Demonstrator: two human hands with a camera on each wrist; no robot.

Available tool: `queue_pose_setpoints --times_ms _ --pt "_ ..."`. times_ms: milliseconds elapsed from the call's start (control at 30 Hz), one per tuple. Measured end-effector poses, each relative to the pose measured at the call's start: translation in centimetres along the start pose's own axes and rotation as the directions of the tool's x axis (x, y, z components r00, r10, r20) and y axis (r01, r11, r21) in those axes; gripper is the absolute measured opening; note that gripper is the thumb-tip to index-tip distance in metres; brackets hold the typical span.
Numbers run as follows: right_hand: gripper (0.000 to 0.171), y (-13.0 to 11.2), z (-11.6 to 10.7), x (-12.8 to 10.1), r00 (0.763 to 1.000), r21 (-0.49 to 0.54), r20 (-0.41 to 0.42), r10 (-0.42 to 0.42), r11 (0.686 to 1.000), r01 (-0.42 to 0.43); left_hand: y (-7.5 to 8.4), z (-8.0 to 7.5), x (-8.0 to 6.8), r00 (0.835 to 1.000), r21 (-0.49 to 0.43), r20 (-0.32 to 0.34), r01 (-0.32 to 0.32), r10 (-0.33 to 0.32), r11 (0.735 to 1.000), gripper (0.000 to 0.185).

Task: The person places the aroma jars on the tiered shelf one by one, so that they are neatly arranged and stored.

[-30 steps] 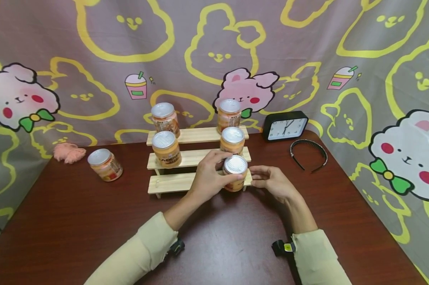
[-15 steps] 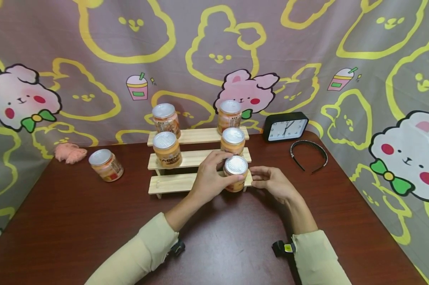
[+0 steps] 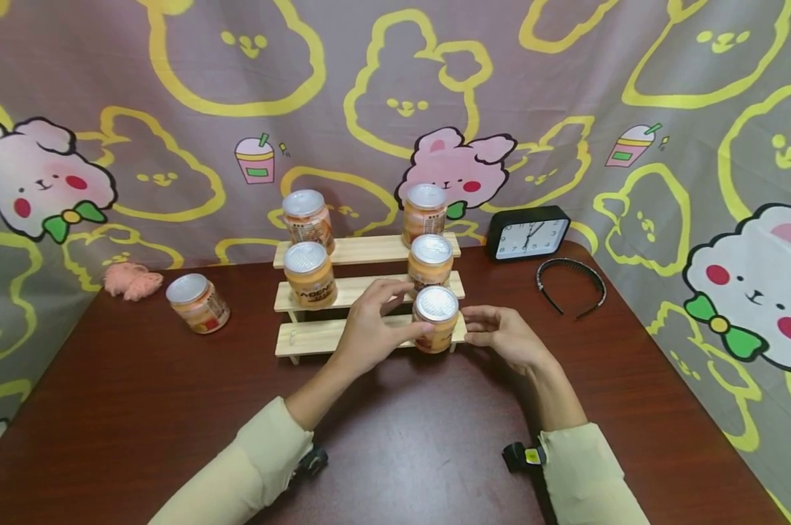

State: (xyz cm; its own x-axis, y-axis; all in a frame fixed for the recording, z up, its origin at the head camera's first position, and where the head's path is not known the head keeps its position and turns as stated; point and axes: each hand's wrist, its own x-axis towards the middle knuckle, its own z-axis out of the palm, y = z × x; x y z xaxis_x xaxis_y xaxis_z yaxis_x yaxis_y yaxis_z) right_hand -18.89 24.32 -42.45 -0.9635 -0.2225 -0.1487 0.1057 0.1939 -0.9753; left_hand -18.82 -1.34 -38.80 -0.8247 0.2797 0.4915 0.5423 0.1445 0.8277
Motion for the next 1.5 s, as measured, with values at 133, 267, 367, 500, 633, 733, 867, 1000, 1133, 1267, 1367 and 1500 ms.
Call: queue_pose_setpoints --times_ms 133,267,367,500,633,733,867,1000,1133,1267,1367,1500 --pt "0.052 0.0 0.0 0.0 1.000 -0.005 -0.003 -0.001 1.000 0.001 -0.3 -1.0 -0.4 1.000 -0.022 0.008 -0.007 0.007 1.000 0.057" --pt "0.052 0.0 0.0 0.0 1.000 -0.009 -0.006 -0.003 1.000 0.003 -0.3 -2.1 -0.8 1.000 -0.036 0.027 0.015 -0.014 0.999 0.056" --pt "0.052 0.0 0.0 0.0 1.000 -0.005 -0.006 -0.003 1.000 0.003 -0.4 -2.9 -1.1 0.998 -0.068 0.054 0.037 -0.033 0.997 0.052" --pt "0.052 0.0 0.1 0.0 1.000 -0.004 -0.009 -0.003 1.000 0.003 -0.6 -4.1 -1.4 0.996 -0.117 0.075 0.059 -0.051 0.991 0.043" --pt "0.052 -0.1 0.1 -0.1 1.000 -0.010 -0.012 -0.005 1.000 0.005 -0.8 -5.3 -1.8 0.995 -0.124 0.066 0.079 -0.071 0.989 0.039" --pt "0.052 -0.1 0.1 -0.1 1.000 -0.010 -0.013 0.001 1.000 -0.001 -0.9 -6.3 -2.2 0.993 -0.115 0.068 0.099 -0.092 0.988 0.039" --pt "0.052 -0.1 0.2 -0.1 1.000 -0.010 -0.015 0.006 1.000 -0.006 -0.9 -7.7 -2.6 0.990 -0.090 0.081 0.119 -0.112 0.989 0.039" --pt "0.052 -0.1 0.3 -0.1 1.000 -0.009 -0.014 0.000 1.000 0.000 -0.9 -9.2 -3.0 0.989 -0.031 0.077 0.126 -0.123 0.992 0.038" --pt "0.051 -0.1 0.3 -0.1 1.000 -0.007 -0.012 -0.003 1.000 0.003 -1.0 -11.1 -3.5 0.990 0.028 0.039 0.137 -0.138 0.990 0.036" --pt "0.051 -0.1 0.3 -0.1 1.000 -0.004 -0.016 0.003 1.000 -0.003 -1.0 -12.9 -3.9 0.989 0.052 -0.026 0.144 -0.143 0.988 0.034" --pt "0.051 -0.1 0.2 -0.1 1.000 -0.015 -0.013 -0.002 1.000 0.002 -0.9 -14.1 -4.1 0.988 0.072 -0.072 0.139 -0.134 0.988 0.031" --pt "0.051 -0.1 0.1 -0.1 1.000 -0.022 -0.015 -0.005 1.000 0.004 -0.6 -15.4 -4.3 0.985 0.104 -0.119 0.136 -0.123 0.985 0.030"
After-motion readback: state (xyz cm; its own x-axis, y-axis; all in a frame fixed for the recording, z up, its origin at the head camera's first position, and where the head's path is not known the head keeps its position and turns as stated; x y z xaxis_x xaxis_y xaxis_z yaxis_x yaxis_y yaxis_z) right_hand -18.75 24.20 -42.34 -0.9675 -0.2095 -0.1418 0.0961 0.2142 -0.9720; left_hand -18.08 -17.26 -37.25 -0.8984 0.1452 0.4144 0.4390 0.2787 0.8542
